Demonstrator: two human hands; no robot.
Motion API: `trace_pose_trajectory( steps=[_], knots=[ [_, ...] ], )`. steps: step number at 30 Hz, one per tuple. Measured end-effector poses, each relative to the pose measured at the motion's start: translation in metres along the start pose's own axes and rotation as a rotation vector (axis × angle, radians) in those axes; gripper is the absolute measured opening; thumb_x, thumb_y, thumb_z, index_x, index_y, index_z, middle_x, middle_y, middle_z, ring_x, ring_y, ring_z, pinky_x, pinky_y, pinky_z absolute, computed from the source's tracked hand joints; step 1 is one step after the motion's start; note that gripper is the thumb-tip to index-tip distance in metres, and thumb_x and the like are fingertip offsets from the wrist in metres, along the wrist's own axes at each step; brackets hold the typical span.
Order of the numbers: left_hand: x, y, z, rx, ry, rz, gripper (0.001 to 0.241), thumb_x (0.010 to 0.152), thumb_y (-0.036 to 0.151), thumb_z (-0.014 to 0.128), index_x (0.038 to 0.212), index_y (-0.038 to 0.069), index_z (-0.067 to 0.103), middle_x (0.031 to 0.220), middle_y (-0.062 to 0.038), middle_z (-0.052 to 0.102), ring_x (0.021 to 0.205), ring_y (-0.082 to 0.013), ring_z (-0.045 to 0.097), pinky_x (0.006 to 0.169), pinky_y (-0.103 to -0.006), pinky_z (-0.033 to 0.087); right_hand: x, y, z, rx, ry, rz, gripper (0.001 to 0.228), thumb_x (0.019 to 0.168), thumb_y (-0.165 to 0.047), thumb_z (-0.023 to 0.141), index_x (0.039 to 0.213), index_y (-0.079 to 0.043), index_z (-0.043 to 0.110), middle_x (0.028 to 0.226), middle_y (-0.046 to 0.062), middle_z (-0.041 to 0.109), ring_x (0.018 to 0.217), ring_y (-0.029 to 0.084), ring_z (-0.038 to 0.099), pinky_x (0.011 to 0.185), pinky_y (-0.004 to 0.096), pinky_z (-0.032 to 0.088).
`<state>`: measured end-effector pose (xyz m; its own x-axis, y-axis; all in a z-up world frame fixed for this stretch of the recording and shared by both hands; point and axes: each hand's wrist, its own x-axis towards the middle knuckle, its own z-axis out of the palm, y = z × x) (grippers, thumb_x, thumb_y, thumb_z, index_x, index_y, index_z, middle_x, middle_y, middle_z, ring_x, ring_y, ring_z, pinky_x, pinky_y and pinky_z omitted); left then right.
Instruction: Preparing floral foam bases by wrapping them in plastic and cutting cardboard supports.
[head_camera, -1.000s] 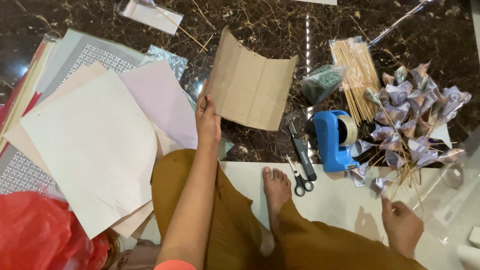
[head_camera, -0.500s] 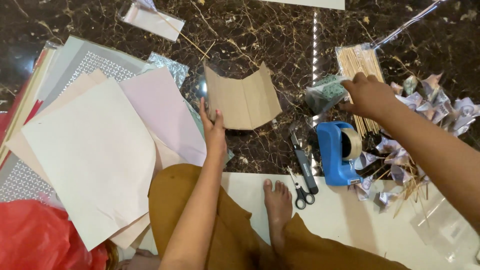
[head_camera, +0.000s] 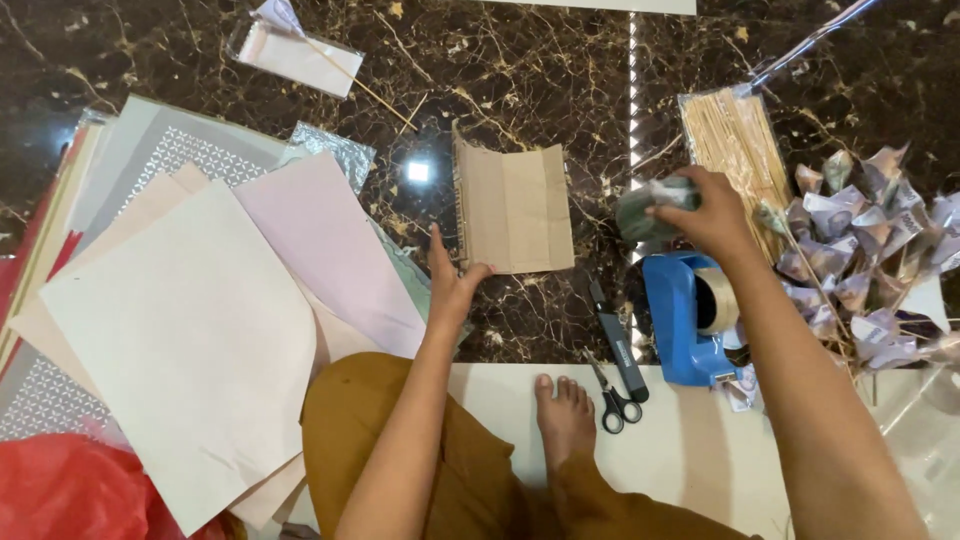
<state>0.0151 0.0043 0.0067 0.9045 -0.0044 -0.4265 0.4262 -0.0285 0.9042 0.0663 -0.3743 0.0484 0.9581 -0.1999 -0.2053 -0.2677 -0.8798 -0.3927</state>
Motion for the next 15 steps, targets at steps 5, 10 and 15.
trace_pose_trajectory(
  steps=[5, 10, 15],
  knots=[
    [-0.038, 0.023, 0.018, 0.201, 0.258, 0.613, 0.091, 0.092, 0.013, 0.073, 0.164, 0.013, 0.017, 0.167, -0.019, 0.013, 0.156, -0.0435, 0.003, 0.123, -0.0604, -0.003, -0.061, -0.016, -0.037, 0.797, 0.097, 0.044, 0.055, 0.079, -0.021, 0.081, 0.131, -0.015, 0.063, 0.104, 0.008, 0.060, 0.095, 0.023, 0.062, 0.081, 0.034, 0.052],
    [-0.099, 0.062, 0.048, 0.079, -0.097, 0.544, 0.077, 0.090, 0.041, 0.067, 0.151, 0.004, 0.039, 0.150, -0.024, 0.042, 0.144, -0.0440, 0.037, 0.119, -0.0629, 0.028, -0.078, 0.039, -0.006, 1.428, -0.094, 0.023, 0.074, 0.077, -0.028, 0.059, 0.149, -0.012, 0.052, 0.130, 0.014, 0.064, 0.109, 0.033, 0.067, 0.102, 0.051, 0.052],
    [-0.146, 0.095, 0.072, -0.049, -0.292, 0.433, 0.115, 0.072, 0.065, 0.073, 0.159, 0.006, 0.025, 0.156, -0.031, 0.033, 0.143, -0.0519, 0.035, 0.115, -0.0681, 0.030, -0.114, 0.013, 0.006, 1.591, -0.218, 0.222, 0.065, 0.081, -0.034, 0.059, 0.142, -0.010, 0.056, 0.132, 0.018, 0.065, 0.113, 0.037, 0.066, 0.102, 0.059, 0.049]
  ],
)
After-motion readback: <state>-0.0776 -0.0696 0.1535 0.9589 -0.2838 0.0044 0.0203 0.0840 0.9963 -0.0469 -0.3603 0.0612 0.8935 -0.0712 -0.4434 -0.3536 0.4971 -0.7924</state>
